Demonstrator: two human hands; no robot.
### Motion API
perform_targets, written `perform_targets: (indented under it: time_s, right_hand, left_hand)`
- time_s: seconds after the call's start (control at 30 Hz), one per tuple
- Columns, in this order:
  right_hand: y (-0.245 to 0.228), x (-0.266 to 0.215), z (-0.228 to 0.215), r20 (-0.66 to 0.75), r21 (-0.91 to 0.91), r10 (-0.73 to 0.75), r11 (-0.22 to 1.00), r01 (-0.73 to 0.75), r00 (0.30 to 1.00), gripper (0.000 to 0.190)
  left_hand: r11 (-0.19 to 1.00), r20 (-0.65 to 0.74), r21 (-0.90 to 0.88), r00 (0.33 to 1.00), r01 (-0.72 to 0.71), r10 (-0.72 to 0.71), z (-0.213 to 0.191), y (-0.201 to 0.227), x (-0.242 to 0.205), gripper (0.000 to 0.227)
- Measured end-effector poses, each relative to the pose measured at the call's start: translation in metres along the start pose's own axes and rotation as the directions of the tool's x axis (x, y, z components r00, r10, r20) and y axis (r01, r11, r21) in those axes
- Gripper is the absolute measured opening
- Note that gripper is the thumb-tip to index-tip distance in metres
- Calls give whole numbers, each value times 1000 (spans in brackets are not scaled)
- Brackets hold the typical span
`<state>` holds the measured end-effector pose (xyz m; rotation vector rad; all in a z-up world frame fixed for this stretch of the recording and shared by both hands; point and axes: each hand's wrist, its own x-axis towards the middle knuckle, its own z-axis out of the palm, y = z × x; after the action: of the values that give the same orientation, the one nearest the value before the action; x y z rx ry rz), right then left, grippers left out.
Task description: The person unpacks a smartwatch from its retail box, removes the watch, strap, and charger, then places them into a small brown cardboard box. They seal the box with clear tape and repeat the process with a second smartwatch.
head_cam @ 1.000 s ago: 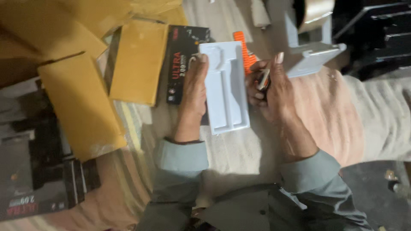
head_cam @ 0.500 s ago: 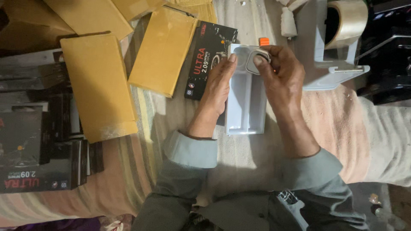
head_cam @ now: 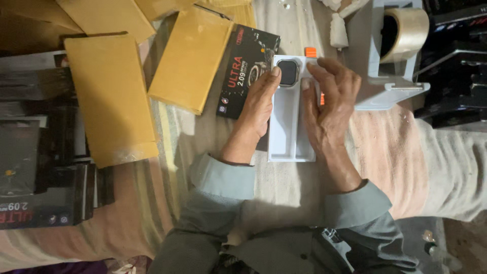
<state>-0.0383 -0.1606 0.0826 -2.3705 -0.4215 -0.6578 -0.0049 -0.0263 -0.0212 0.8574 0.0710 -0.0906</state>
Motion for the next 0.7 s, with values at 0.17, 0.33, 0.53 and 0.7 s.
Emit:
perform_targets:
  time_s: [0.17, 0.33, 0.53, 0.7]
  right_hand:
    - [14, -14, 5, 40, 114, -3, 993, -1, 999, 23]
    - [46, -9, 4, -159, 350, 48, 937, 11, 986, 23]
    - [59, -37, -10, -122, 44, 186, 982, -182, 975, 17]
    - [48, -35, -6, -41, 12, 243, 970, -243, 969, 15]
  left_hand:
    - [1000, 52, 3, 999, 0, 0, 5, 9, -6, 45]
    - [992, -26, 128, 1000, -5, 8, -3, 25, -4, 38]
    - [789, -252, 603, 910, -119, 330, -43, 66, 2, 36]
    - [922, -215, 238, 909, -306, 358, -49, 74, 4, 38]
